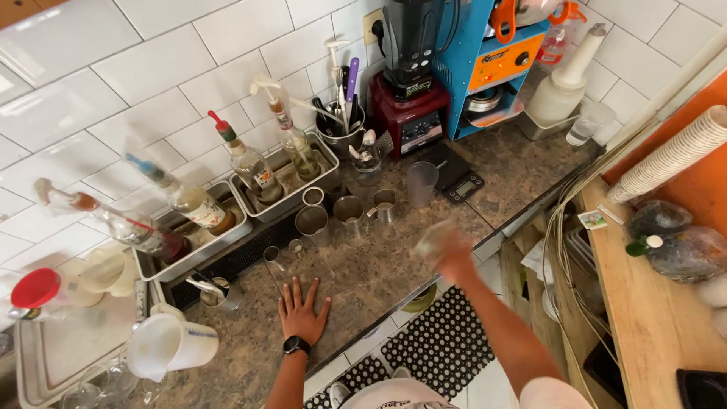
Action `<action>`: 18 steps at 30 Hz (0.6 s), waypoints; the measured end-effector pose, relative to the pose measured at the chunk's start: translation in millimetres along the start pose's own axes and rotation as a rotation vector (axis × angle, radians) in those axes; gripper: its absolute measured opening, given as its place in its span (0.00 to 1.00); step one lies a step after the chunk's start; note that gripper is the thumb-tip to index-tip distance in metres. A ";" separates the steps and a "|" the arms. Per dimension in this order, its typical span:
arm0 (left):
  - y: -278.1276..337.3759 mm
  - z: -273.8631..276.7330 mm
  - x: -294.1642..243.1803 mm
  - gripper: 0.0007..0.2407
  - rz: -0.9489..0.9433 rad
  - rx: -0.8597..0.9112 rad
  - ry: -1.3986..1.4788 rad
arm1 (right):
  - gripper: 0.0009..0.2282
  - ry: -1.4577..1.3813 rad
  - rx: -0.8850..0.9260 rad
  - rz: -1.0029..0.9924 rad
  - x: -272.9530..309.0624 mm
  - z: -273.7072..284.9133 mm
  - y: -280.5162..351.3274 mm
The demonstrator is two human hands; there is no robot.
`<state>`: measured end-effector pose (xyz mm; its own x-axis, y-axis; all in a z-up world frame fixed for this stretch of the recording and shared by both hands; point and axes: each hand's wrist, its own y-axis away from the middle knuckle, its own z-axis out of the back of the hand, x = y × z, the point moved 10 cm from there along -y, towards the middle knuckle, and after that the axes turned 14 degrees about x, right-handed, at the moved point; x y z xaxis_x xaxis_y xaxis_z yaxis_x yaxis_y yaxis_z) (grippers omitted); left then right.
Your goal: Wiping down a coffee shop counter with a rag.
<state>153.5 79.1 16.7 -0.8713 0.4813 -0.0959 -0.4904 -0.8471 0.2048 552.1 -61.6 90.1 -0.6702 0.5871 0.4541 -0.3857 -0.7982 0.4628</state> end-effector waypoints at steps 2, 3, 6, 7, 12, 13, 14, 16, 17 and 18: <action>0.1 0.6 -0.7 0.31 0.013 0.021 -0.011 | 0.26 0.126 -0.043 -0.129 -77.2 -21.9 -43.3; -0.5 0.9 -0.2 0.31 0.024 0.038 -0.025 | 0.34 0.248 -0.094 -0.256 -118.1 -28.1 -63.4; 0.4 4.7 -0.7 0.30 0.033 0.035 -0.002 | 0.33 0.302 -0.027 -0.347 -62.3 -27.7 -45.5; 0.3 5.8 -0.8 0.30 0.040 0.034 0.002 | 0.33 0.308 -0.026 -0.341 -39.8 -36.3 -33.6; -0.8 4.5 0.5 0.31 0.058 0.110 0.027 | 0.33 0.570 0.164 0.093 73.4 -131.7 1.6; 0.0 -1.1 1.4 0.31 0.060 0.108 0.029 | 0.33 0.573 0.162 0.095 72.0 -132.1 12.9; -0.4 -0.3 1.0 0.30 0.042 0.054 0.010 | 0.31 0.520 0.200 0.186 78.8 -136.8 23.5; -1.7 0.5 1.5 0.30 0.029 -0.003 -0.011 | 0.30 0.467 0.237 0.281 84.3 -116.8 37.0; -3.0 0.4 2.1 0.30 0.027 -0.009 -0.007 | 0.28 0.348 0.238 0.167 70.7 -88.9 35.5; -1.0 -1.5 1.6 0.31 0.024 -0.009 -0.003 | 0.27 0.228 0.241 0.049 54.3 -63.9 38.6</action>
<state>152.6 80.3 14.8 -0.8828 0.4614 -0.0886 -0.4696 -0.8604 0.1982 460.3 -69.2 84.0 -0.8195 0.4815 0.3109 -0.2064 -0.7539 0.6237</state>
